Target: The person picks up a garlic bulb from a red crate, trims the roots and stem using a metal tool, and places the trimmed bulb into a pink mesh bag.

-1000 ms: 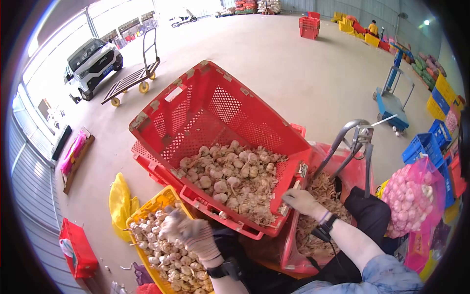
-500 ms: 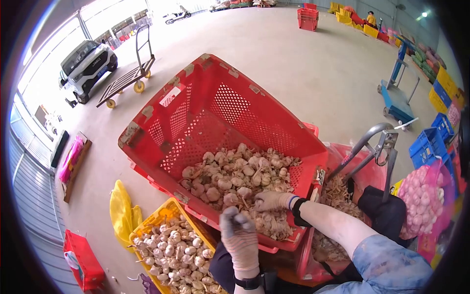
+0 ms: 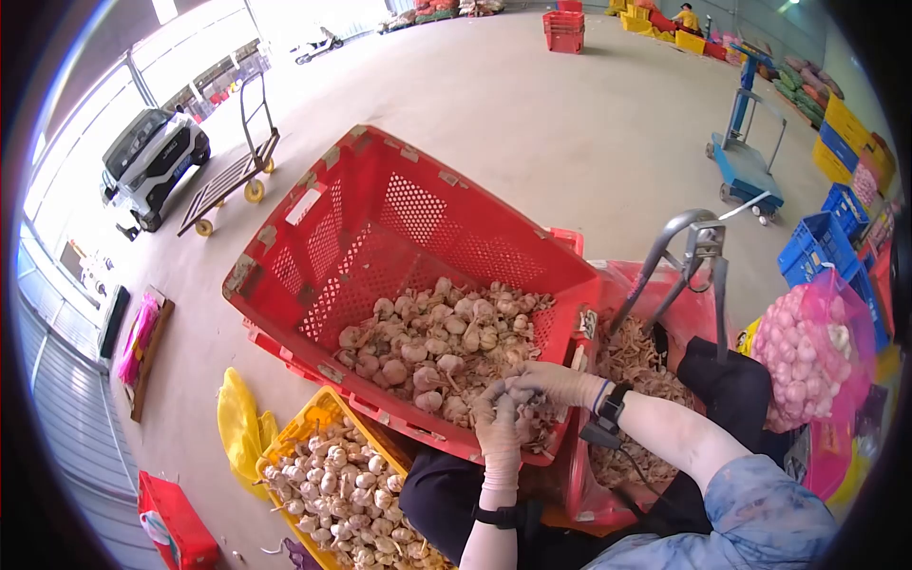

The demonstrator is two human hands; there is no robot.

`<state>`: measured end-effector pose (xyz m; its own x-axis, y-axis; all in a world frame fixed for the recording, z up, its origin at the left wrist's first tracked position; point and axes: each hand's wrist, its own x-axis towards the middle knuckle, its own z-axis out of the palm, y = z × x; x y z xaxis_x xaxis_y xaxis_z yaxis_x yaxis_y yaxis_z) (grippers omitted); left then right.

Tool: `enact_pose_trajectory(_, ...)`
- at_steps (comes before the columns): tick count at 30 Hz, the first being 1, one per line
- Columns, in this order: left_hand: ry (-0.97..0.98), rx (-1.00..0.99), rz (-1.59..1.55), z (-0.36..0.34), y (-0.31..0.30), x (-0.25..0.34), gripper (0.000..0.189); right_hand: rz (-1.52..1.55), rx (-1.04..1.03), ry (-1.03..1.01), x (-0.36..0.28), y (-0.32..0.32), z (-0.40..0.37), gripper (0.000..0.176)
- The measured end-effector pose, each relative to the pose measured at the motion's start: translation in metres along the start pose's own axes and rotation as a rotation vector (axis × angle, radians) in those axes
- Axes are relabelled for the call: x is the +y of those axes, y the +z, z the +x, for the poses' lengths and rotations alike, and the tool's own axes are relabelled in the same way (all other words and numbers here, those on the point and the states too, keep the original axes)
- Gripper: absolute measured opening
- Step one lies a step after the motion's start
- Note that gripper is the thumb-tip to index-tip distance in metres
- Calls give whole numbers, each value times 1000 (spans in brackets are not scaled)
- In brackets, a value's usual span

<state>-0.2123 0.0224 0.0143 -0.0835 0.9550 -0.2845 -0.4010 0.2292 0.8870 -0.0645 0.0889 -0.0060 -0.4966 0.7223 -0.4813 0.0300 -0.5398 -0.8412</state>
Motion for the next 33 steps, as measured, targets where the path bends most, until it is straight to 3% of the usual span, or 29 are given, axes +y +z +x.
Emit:
enact_pose_trajectory(1, -11, 13, 121, 3, 5, -3, 35, 382, -53, -37, 15, -10, -1, 32)
enact_pose_trajectory(2, 225, -93, 437, 19, -7, -37, 47, 558, -131, -5, 13, -14, -21, 26)
enact_pose_trajectory(3, 238, -110, 436, 18, -1, -36, 47, 636, -19, -5, 10, -7, -39, 28)
enact_pose_trajectory(5, 523, -281, 816, 0, 13, -31, 56, 595, 140, 86, 12, -6, -67, 34)
enact_pose_trajectory(6, 267, -383, 947, -11, 28, -9, 62, 611, 162, 80, 20, -6, -80, 34)
enact_pose_trajectory(8, 320, -447, 906, -23, 45, -15, 62, 473, 290, -120, 36, -7, -103, 42)
enact_pose_trajectory(13, 537, -665, 747, -40, 74, -38, 61, 317, 481, -205, 60, -16, -146, 53)
enact_pose_trajectory(15, 440, -698, 630, -38, 80, -68, 57, 223, 499, -527, 75, -18, -149, 54)
enact_pose_trajectory(17, 566, -663, 703, -44, 88, -83, 54, 81, 498, -597, 84, -23, -159, 51)
enact_pose_trajectory(18, 594, -616, 917, -58, 95, -74, 50, 31, 646, -531, 86, -17, -172, 50)
enact_pose_trajectory(19, 594, -638, 929, -67, 102, -70, 50, -21, 791, -463, 87, -15, -181, 51)
enact_pose_trajectory(21, 385, -454, 1015, -82, 115, -71, 40, -129, 832, -583, 90, -17, -190, 54)
enact_pose_trajectory(22, 419, -367, 1008, -82, 113, -84, 26, -172, 870, -623, 90, -16, -193, 53)
enact_pose_trajectory(24, 458, -354, 1087, -83, 109, -102, 20, -241, 933, -688, 93, -18, -192, 50)
enact_pose_trajectory(25, 499, -331, 1145, -84, 108, -108, 15, -228, 938, -690, 97, -24, -195, 50)
enact_pose_trajectory(27, 492, -306, 1105, -86, 109, -112, 10, -99, 610, -499, 96, -40, -203, 48)
enact_pose_trajectory(28, 436, -345, 1072, -89, 109, -110, 11, -239, 686, -444, 99, -43, -204, 39)
enact_pose_trajectory(30, 378, -382, 1049, -88, 112, -106, 12, -108, 616, -553, 110, -55, -196, 33)
enact_pose_trajectory(31, 491, -368, 1311, -85, 112, -104, 14, 10, 543, -656, 113, -57, -194, 31)
enact_pose_trajectory(32, 603, -350, 1571, -81, 110, -103, 16, 276, 412, -602, 120, -62, -200, 34)
enact_pose_trajectory(33, 486, -324, 1509, -71, 102, -104, 21, 287, 412, -601, 125, -69, -201, 34)
